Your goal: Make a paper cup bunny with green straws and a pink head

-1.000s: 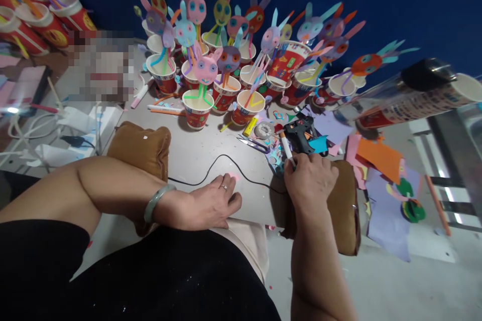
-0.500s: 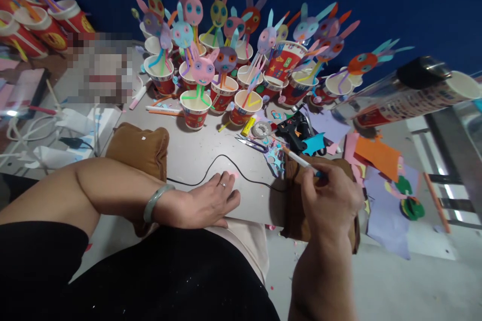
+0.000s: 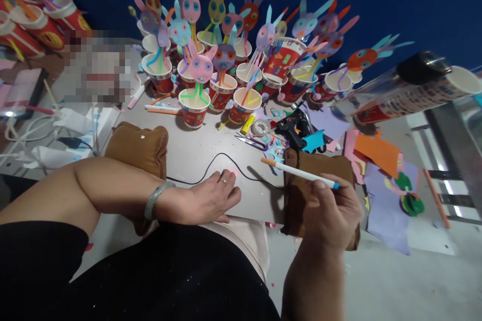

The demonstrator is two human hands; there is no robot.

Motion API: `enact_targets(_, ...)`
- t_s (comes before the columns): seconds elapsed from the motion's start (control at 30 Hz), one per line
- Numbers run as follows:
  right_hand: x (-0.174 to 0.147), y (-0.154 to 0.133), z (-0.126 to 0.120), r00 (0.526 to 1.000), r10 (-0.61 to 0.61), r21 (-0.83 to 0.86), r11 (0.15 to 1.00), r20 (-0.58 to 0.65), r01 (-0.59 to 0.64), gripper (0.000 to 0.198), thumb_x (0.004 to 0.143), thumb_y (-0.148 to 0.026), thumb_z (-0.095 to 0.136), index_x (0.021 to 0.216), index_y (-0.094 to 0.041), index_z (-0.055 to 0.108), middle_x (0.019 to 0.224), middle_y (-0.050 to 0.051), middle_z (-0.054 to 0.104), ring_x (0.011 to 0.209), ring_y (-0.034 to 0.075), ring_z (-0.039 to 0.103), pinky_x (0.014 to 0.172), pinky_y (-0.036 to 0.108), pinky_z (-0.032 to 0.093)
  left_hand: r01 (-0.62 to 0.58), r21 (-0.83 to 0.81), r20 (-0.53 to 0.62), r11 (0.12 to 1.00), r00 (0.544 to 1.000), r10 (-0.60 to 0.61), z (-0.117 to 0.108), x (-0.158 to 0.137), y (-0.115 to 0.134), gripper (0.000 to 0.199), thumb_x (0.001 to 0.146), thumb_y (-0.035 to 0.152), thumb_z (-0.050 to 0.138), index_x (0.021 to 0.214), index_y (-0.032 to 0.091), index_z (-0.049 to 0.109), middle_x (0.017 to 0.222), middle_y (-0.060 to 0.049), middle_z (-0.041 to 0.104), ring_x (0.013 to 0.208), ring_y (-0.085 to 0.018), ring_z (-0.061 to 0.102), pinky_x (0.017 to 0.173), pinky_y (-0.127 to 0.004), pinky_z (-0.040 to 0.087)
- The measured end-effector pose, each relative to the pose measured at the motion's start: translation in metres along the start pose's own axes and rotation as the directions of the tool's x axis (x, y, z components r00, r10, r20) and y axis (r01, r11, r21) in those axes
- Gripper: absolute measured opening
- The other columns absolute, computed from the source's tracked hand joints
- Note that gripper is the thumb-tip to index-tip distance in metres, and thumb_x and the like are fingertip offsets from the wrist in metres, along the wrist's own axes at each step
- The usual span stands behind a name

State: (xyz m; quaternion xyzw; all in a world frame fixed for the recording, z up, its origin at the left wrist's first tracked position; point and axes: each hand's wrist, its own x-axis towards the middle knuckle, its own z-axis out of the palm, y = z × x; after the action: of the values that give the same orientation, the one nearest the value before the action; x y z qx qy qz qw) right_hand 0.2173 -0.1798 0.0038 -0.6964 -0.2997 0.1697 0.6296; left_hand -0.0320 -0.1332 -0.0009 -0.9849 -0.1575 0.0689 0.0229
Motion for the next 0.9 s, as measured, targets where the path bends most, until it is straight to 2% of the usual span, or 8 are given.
enact_targets(0.1, 0.000, 0.000, 0.003, 0.998, 0.058, 0.137, 0.989, -0.017, -0.055, 0.041, 0.053, -0.043, 0.086, 0.076, -0.018, 0.062, 0.068, -0.003, 0.055, 0.065, 0.012, 0.055, 0.064, 0.032, 0.049, 0.004, -0.012, 0.000, 1.000, 1.000, -0.004, 0.002, 0.002, -0.001, 0.072, 0.093, 0.065, 0.050, 0.135, 0.007, 0.051, 0.140, -0.032, 0.055, 0.128, -0.041, 0.056, 0.095, -0.045, 0.046)
enact_targets(0.3, -0.004, 0.003, 0.009, 1.000, 0.030, 0.128, 0.991, -0.002, -0.029, 0.043, 0.059, -0.052, 0.083, 0.076, -0.020, 0.059, 0.069, -0.002, 0.054, 0.062, 0.013, 0.052, 0.061, 0.033, 0.048, 0.004, -0.038, -0.004, 0.999, 1.000, -0.004, 0.002, 0.003, -0.001, 0.070, 0.092, 0.064, 0.053, 0.133, 0.007, 0.053, 0.138, -0.031, 0.056, 0.125, -0.040, 0.057, 0.093, -0.044, 0.047)
enact_targets(0.37, -0.008, 0.002, 0.008, 0.997, -0.008, 0.119, 0.993, 0.071, -0.001, 0.040, 0.064, -0.052, 0.080, 0.074, -0.021, 0.058, 0.070, 0.000, 0.055, 0.060, 0.014, 0.052, 0.056, 0.032, 0.045, 0.004, -0.050, 0.004, 0.999, 1.000, -0.004, 0.000, 0.003, -0.002, 0.069, 0.093, 0.063, 0.052, 0.132, 0.006, 0.054, 0.138, -0.032, 0.056, 0.125, -0.041, 0.058, 0.092, -0.043, 0.047)
enact_targets(0.43, -0.015, 0.003, 0.004, 0.978, -0.037, 0.110, 0.994, 0.203, 0.015, 0.037, 0.069, -0.051, 0.078, 0.071, -0.021, 0.057, 0.070, 0.002, 0.056, 0.057, 0.014, 0.051, 0.051, 0.031, 0.042, 0.012, -0.078, 0.024, 0.997, 1.000, -0.010, -0.001, 0.005, -0.002, 0.069, 0.094, 0.064, 0.049, 0.129, 0.005, 0.057, 0.136, -0.032, 0.058, 0.123, -0.041, 0.059, 0.090, -0.042, 0.047)
enact_targets(0.53, -0.029, 0.008, -0.003, 0.911, -0.043, 0.086, 0.996, 0.411, 0.009, 0.032, 0.075, -0.049, 0.076, 0.075, -0.022, 0.060, 0.071, 0.003, 0.059, 0.054, 0.015, 0.052, 0.047, 0.030, 0.041, 0.023, -0.132, 0.049, 0.991, 0.999, -0.017, -0.003, 0.006, -0.003, 0.069, 0.095, 0.067, 0.044, 0.122, 0.006, 0.062, 0.131, -0.031, 0.061, 0.123, -0.041, 0.058, 0.092, -0.042, 0.044)
enact_targets(0.63, -0.041, 0.017, -0.008, 0.842, -0.076, 0.126, 0.992, 0.535, 0.010, 0.023, 0.081, -0.044, 0.073, 0.082, -0.023, 0.063, 0.073, 0.004, 0.061, 0.057, 0.017, 0.057, 0.044, 0.029, 0.042, 0.029, -0.179, 0.089, 0.983, 0.996, -0.013, -0.004, 0.008, -0.004, 0.068, 0.096, 0.066, 0.040, 0.116, 0.008, 0.067, 0.130, -0.030, 0.062, 0.125, -0.041, 0.056, 0.094, -0.042, 0.042)
enact_targets(0.77, -0.048, 0.022, -0.009, 0.814, -0.165, 0.209, 0.976, 0.556, 0.055, 0.014, 0.088, -0.036, 0.070, 0.088, -0.022, 0.067, 0.075, 0.004, 0.062, 0.061, 0.017, 0.059, 0.047, 0.028, 0.044, 0.028, -0.213, 0.108, 0.977, 0.994, -0.005, -0.005, 0.008, -0.005, 0.065, 0.098, 0.063, 0.039, 0.110, 0.009, 0.072, 0.127, -0.028, 0.065, 0.122, -0.039, 0.057, 0.093, -0.041, 0.041)
enact_targets(0.9, -0.057, 0.023, -0.006, 0.824, -0.138, 0.228, 0.974, 0.549, 0.011, 0.014, 0.089, -0.036, 0.070, 0.089, -0.021, 0.068, 0.076, 0.004, 0.063, 0.064, 0.017, 0.061, 0.048, 0.027, 0.045, 0.024, -0.216, 0.074, 0.976, 0.997, -0.008, -0.002, 0.008, -0.004, 0.065, 0.099, 0.063, 0.037, 0.111, 0.010, 0.074, 0.124, -0.025, 0.068, 0.121, -0.037, 0.056, 0.094, -0.042, 0.040)
